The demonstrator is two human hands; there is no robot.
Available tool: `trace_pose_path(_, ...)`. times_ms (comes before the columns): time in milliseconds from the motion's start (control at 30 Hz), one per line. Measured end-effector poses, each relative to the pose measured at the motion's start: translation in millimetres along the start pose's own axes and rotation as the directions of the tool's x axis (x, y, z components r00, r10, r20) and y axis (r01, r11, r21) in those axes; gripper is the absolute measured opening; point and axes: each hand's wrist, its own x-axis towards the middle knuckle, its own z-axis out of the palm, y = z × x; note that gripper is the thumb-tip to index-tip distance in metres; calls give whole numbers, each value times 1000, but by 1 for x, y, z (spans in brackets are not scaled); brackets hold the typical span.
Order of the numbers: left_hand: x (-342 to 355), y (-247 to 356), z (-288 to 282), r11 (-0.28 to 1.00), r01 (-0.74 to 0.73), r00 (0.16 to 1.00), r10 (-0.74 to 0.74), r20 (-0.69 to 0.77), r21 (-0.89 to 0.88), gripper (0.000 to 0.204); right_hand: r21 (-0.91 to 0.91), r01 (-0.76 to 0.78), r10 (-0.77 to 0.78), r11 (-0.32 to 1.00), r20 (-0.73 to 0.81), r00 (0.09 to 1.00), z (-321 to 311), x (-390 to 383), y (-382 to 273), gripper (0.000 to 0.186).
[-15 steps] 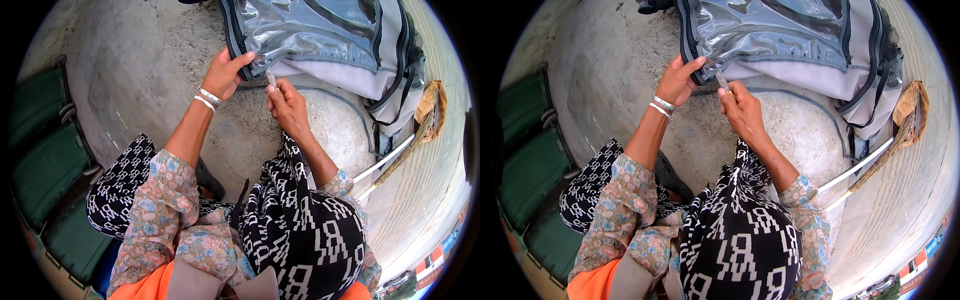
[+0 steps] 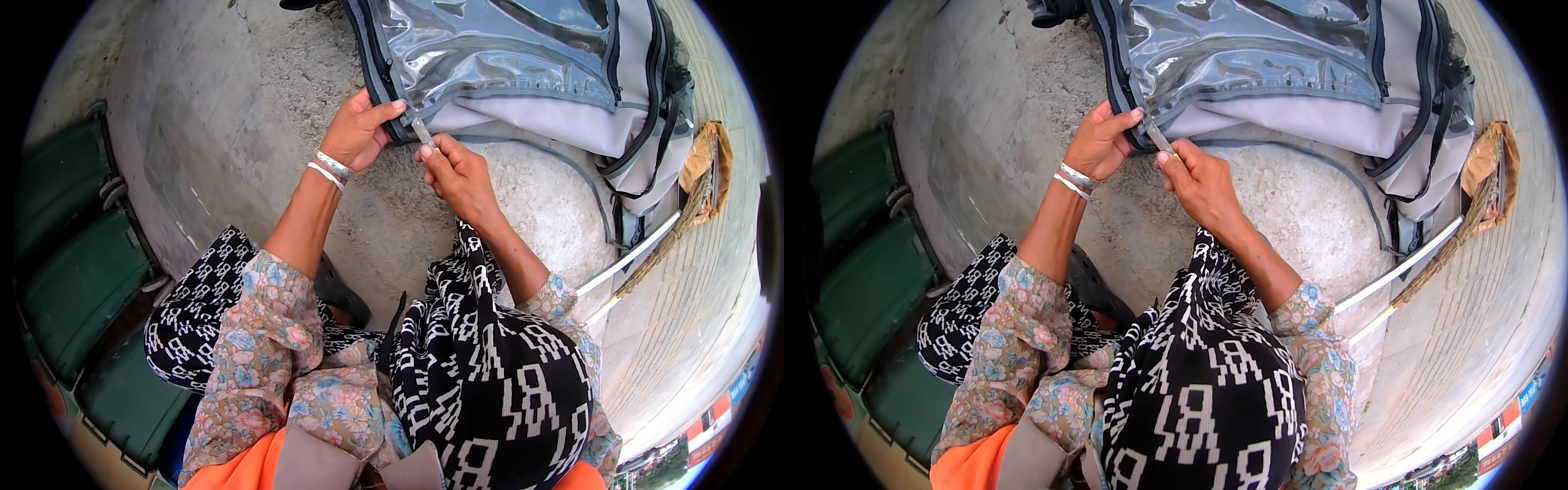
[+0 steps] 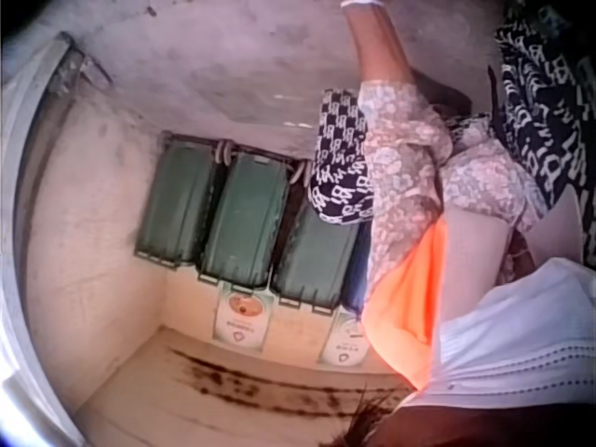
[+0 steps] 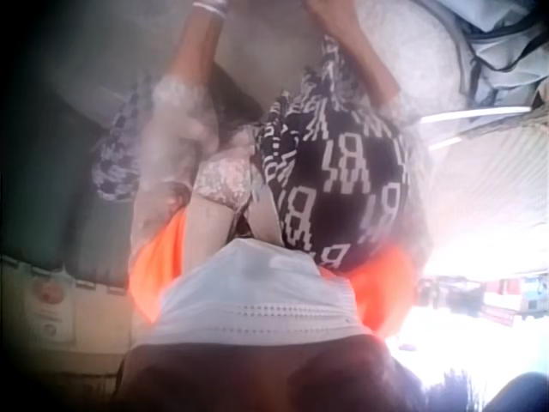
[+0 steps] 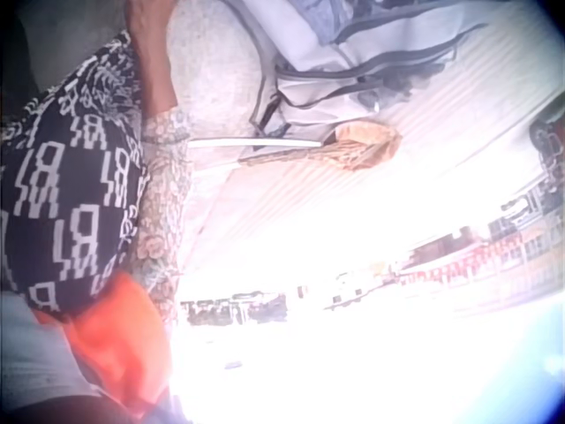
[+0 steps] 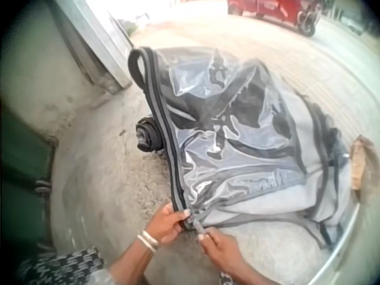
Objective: The person unzips a grey and clear plastic bag, removes a plastic sheet, and then uses a yellow utility knife to cut and remove a zipper from the bag. They manipulate the bag's fabric and zipper components throughout the process.
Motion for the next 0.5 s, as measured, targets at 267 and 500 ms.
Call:
trace_pose_path(267, -7, -16, 11, 981, 183, 980, -187, 71, 57, 21, 580, -137, 144, 803, 34, 989, 19, -17, 13, 23)
trace_pose_path(500, -13, -48, 33, 985, 164, 985, -166, 34, 50, 22, -290, 29, -82, 957, -173, 981, -25, -50, 6, 35)
